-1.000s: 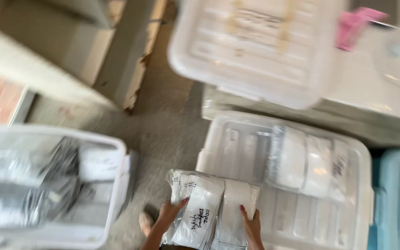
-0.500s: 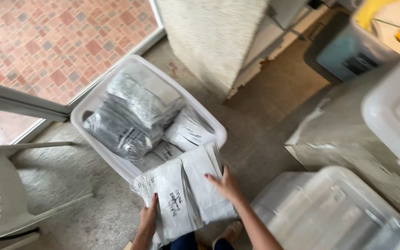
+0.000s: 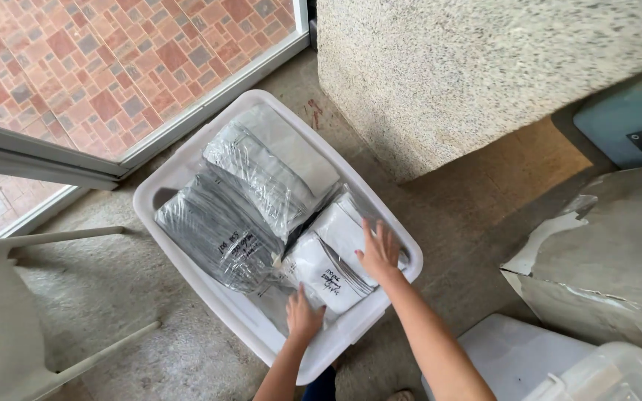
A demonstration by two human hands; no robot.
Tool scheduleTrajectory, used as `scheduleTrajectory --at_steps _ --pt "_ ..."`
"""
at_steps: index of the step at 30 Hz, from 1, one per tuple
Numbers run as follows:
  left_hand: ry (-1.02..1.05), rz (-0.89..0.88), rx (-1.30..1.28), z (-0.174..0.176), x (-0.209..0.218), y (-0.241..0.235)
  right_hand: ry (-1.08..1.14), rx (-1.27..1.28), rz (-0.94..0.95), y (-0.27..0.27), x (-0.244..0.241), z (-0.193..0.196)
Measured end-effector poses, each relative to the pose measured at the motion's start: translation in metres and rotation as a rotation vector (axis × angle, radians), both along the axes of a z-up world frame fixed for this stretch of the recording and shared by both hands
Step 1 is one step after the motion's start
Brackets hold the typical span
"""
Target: Sorting and organizing plastic-wrapped bundles into storage bins
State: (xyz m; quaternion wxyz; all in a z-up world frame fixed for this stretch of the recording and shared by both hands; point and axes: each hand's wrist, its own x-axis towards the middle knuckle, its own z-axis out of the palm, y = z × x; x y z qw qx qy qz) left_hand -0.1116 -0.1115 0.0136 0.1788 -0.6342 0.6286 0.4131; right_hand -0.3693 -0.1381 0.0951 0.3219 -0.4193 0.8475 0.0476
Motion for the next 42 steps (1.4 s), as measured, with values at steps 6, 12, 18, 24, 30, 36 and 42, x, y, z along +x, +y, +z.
scheduleTrajectory --at_steps 6,12,18,24,30,36,42 --pt "-0.067 -0.669 -0.277 0.085 -0.108 -0.077 0.133 0.045 0.375 -0.017 0.015 -0.031" --pt "-0.14 -0.741 -0.301 0.029 -0.147 -0.089 -0.015 0.12 0.306 -0.034 -0.005 -0.06" --pt "-0.24 -0.78 -0.111 -0.017 -0.164 -0.114 -0.024 0.152 0.445 -0.045 -0.024 -0.115" --pt "-0.354 -0.858 -0.058 -0.038 -0.176 -0.124 0.002 0.152 0.487 -0.052 -0.029 -0.132" --pt "-0.408 -0.868 0.034 -0.04 -0.185 -0.132 -0.125 0.181 0.427 -0.061 -0.038 -0.116" --pt "-0.132 -0.833 -0.054 -0.027 -0.149 -0.131 0.16 -0.062 0.416 -0.028 -0.007 -0.156" --pt "0.284 -0.674 -0.413 -0.03 -0.109 -0.046 0.168 -0.539 0.132 0.059 0.038 -0.092"
